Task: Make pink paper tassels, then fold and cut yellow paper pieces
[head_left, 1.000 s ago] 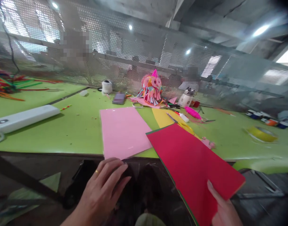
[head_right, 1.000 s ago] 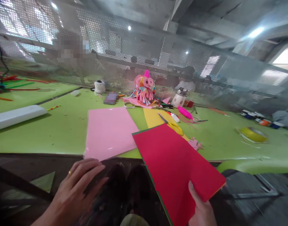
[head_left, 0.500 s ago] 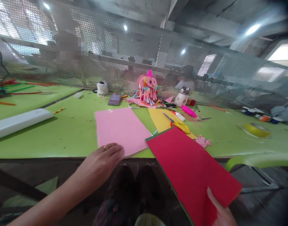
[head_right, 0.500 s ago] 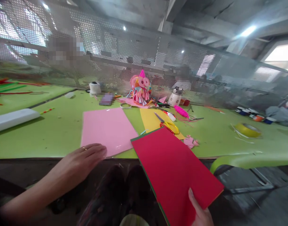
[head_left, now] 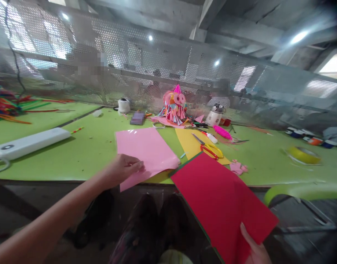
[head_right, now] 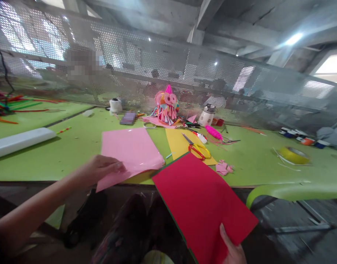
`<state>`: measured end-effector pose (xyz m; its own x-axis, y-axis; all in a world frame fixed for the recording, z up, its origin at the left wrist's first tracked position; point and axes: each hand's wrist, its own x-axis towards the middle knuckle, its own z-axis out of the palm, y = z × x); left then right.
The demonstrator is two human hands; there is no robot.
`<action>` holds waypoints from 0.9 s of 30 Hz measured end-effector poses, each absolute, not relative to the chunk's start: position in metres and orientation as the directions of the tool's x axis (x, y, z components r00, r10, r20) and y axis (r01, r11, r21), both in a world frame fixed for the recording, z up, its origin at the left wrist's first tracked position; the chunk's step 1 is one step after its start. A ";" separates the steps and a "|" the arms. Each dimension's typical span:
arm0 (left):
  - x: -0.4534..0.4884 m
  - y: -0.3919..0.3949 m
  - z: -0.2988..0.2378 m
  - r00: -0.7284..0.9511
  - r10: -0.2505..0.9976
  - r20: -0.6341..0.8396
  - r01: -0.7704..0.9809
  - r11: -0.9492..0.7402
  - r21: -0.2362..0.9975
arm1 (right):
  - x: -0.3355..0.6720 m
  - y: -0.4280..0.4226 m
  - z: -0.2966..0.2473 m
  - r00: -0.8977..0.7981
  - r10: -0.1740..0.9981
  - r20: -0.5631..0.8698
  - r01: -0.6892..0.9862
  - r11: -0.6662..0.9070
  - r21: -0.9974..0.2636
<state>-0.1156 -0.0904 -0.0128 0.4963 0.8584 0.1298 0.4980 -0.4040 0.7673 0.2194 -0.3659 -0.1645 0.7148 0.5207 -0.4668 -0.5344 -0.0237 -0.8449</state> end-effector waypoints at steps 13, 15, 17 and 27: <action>-0.106 -0.078 -0.005 0.366 0.930 -0.005 0.448 -0.172 0.877 | 0.215 -0.367 -0.166 0.657 0.565 -0.500 -0.581 -0.044 -0.812; -0.107 -0.087 -0.005 0.372 0.922 0.110 0.496 -0.298 0.815 | 0.217 -0.369 -0.167 0.662 0.551 -0.508 -0.586 -0.042 -0.809; -0.108 -0.093 -0.006 0.380 0.909 0.173 0.520 -0.365 0.772 | 0.220 -0.370 -0.167 0.676 0.543 -0.498 -0.581 -0.022 -0.813; -0.100 -0.054 -0.019 0.336 0.928 -0.158 0.313 0.049 0.949 | 0.228 -0.379 -0.182 0.599 0.666 -0.446 -0.571 -0.035 -0.820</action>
<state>-0.1004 -0.0541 -0.0188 0.3362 0.9284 -0.1584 0.3126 0.0486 0.9486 0.2279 -0.3794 -0.1818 0.5985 0.6657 -0.4457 -0.5715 -0.0351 -0.8199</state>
